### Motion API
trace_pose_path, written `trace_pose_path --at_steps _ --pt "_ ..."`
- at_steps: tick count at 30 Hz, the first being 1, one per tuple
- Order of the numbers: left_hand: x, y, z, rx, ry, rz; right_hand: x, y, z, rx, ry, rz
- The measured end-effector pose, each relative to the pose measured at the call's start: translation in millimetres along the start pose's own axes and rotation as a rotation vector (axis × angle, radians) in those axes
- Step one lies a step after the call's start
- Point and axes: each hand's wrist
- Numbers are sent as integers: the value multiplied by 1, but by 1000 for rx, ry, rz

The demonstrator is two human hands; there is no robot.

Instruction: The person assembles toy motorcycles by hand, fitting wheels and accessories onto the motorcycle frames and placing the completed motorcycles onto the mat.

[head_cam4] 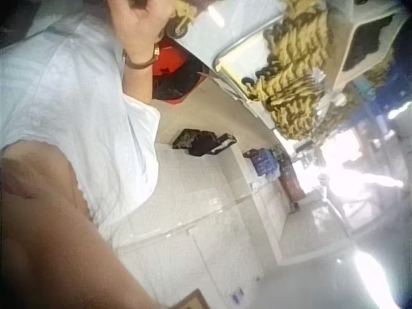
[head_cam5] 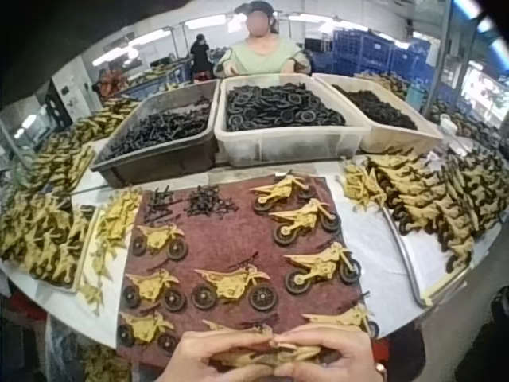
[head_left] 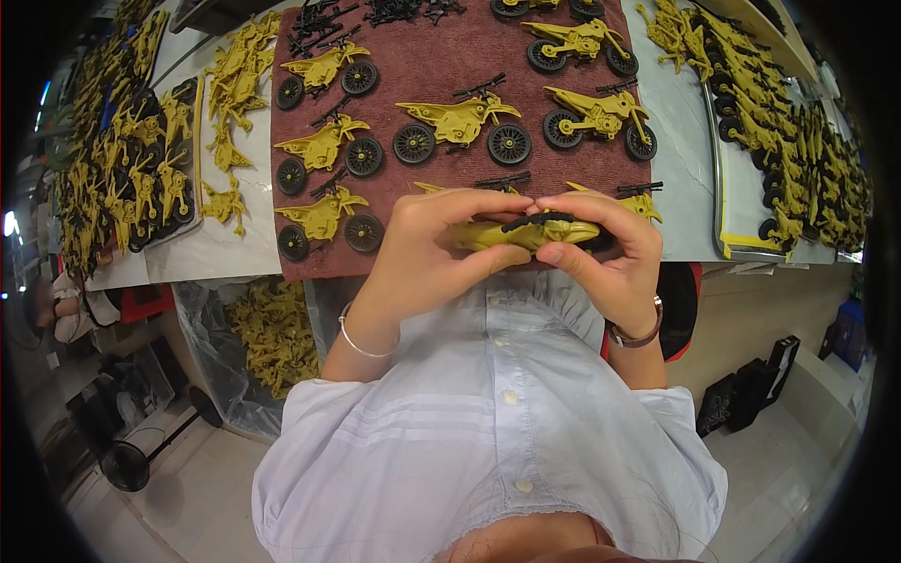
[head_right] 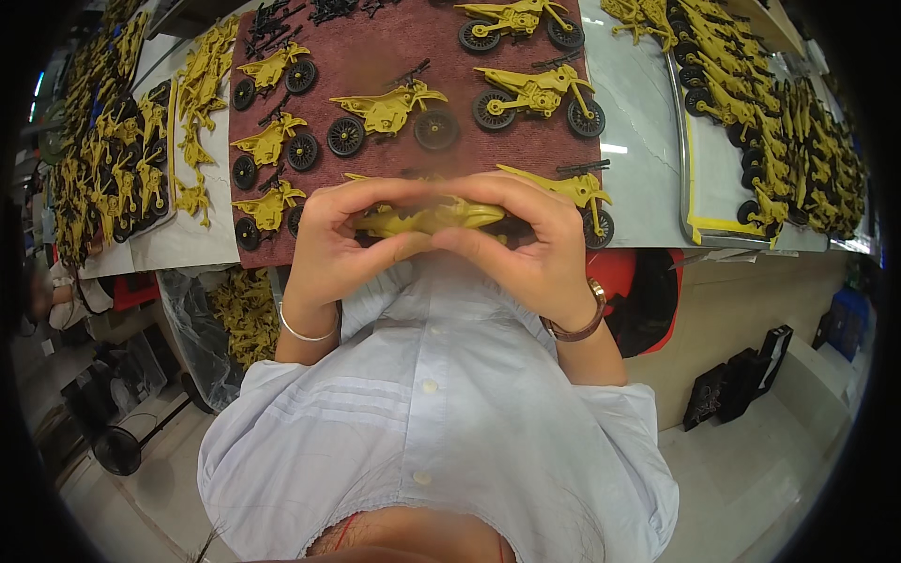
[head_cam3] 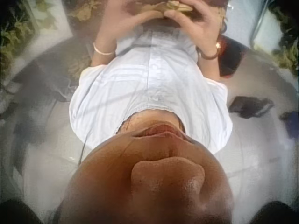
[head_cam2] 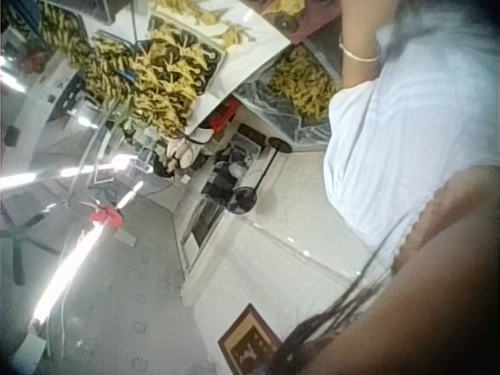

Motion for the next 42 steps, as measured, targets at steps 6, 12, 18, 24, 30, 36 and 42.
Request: trace_pose_path --at_steps 6,12,18,24,30,36,42 --pt "11 -7 -5 -89 120 -449 -4 0 -8 -150 -142 425" --pt "-2 -10 -3 14 135 -396 5 -6 -9 -170 -204 466" --pt "1 -15 -5 -36 86 -336 4 -3 -6 -116 -126 193" --pt "0 -13 0 -50 -121 -197 2 7 -5 -19 -103 240" --pt "-14 12 14 7 75 -345 3 39 22 -31 -49 265" --pt "-12 40 32 132 187 -778 -59 161 83 -327 298 -1114" --pt "7 33 23 212 182 -1174 -81 192 106 -245 41 -1349"
Point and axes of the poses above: each hand's wrist, its own z-axis towards the middle knuckle, its own y-axis out of the back of the hand, x = y × z, and after that the axes turned 9 degrees about z, right-handed
